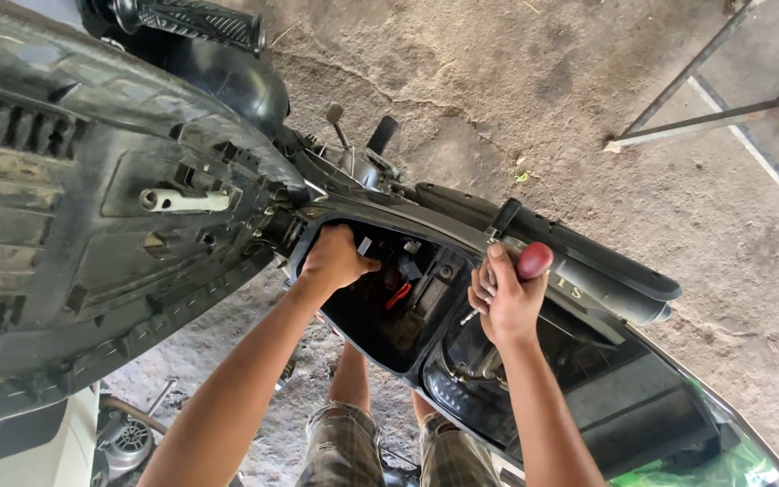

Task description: The person works on the underside of a motorcycle with the seat removed, using a screwdriver to tighten or loosen screws on the battery and surrounding components. The person also handles wires and adjusts parts within the motorcycle's frame.

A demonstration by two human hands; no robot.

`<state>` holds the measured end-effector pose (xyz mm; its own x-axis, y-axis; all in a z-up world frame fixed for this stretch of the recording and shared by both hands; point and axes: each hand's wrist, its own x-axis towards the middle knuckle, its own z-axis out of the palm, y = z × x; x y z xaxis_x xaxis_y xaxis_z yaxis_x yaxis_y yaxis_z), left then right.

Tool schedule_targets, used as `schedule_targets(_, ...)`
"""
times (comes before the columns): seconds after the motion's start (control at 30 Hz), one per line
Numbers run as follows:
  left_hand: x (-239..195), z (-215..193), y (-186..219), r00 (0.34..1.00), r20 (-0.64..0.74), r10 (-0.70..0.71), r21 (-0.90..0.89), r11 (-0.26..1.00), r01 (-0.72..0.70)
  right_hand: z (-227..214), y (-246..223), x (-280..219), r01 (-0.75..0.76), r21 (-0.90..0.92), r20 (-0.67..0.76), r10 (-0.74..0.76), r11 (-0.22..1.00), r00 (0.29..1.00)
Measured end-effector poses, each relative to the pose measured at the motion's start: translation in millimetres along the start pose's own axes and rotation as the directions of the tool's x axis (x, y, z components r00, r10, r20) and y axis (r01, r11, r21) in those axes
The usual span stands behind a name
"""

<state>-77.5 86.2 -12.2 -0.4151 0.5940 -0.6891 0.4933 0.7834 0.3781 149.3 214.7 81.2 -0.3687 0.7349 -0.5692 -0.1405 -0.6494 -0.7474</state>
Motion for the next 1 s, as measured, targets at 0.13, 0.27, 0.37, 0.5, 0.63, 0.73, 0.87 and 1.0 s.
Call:
schedule_targets(0.13,-1,-3,1,0.998,0.033,-0.057,-0.011,0.998,0.058,-7,7,2,0.020,-0.008,0.010,-0.020,1.000,1.000)
schedule_targets(0.27,-5,0,-4,0.998,0.012,-0.069,-0.034,0.997,0.069,-3,6,1,0.024,-0.026,-0.003,-0.024,0.999,1.000)
schedule_targets(0.37,-23,-16,9,0.993,0.023,-0.112,-0.070,0.991,0.113,-4,8,2,0.011,-0.034,0.000,-0.011,0.999,1.000)
schedule_targets(0.5,-59,-23,17,0.967,-0.250,-0.043,-0.145,0.989,0.007,-3,8,3,-0.008,-0.012,0.040,0.009,1.000,0.999)
schedule_targets(0.63,-93,5,12,0.910,-0.362,-0.203,-0.728,0.671,-0.140,-8,3,1,-0.102,0.022,-0.001,0.102,0.995,0.995)
schedule_targets(0.73,-120,27,27,0.979,0.137,-0.154,-0.980,-0.166,0.111,-12,-20,-20,-0.213,0.183,-0.041,0.224,0.960,0.974)
schedule_targets(0.87,-137,73,63,0.956,0.289,0.052,-0.880,-0.378,0.287,-27,-58,-70,-0.149,0.145,-0.111,0.166,0.978,0.980)
schedule_targets(1.0,-154,108,102,0.926,0.364,0.101,-0.916,-0.139,0.376,-58,-80,-112,-0.150,-0.024,-0.306,0.136,0.988,0.942)
